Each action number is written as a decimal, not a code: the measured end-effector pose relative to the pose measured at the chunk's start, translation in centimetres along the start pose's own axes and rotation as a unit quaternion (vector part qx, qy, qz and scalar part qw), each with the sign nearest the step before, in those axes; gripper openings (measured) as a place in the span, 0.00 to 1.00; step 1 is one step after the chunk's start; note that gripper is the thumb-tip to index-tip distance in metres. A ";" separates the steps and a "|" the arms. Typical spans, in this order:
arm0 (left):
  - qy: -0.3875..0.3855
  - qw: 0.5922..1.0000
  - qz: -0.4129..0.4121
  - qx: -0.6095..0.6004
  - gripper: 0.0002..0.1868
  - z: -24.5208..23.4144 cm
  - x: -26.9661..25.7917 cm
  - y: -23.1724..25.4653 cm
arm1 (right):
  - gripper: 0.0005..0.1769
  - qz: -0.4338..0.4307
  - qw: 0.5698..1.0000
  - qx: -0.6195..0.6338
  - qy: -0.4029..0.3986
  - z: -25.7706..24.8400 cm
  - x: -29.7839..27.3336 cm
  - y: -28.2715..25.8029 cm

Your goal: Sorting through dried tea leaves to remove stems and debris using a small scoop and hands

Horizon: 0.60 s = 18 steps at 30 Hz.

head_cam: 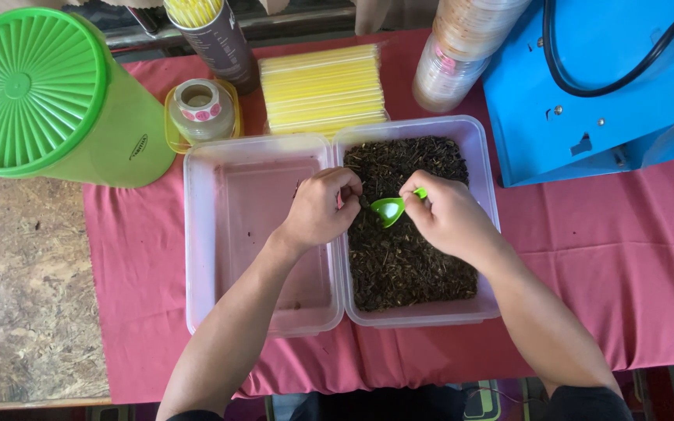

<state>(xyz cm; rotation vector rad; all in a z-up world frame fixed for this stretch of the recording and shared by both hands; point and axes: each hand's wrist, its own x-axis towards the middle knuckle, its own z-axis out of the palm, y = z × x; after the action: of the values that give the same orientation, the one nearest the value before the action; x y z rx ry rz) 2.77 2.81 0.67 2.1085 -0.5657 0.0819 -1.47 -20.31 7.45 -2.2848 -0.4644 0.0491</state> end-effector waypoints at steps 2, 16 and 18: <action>0.000 1.000 0.001 -0.002 0.06 0.1 0.1 0.1 | 0.09 0.033 0.999 0.032 0.004 -0.1 -0.1 0.5; 0.018 1.000 0.005 -0.024 0.06 0.4 0.5 0.0 | 0.09 0.145 0.964 0.212 -0.075 0.7 0.6 3.5; 0.018 0.999 -0.010 -0.029 0.05 0.4 0.5 0.1 | 0.09 0.154 0.953 0.256 -0.051 0.7 0.5 3.9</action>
<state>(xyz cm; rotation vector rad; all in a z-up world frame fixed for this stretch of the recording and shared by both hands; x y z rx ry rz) 3.17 2.29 0.68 2.0519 -0.5203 0.0912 0.12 -22.04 4.27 -1.8241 -0.1185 0.3996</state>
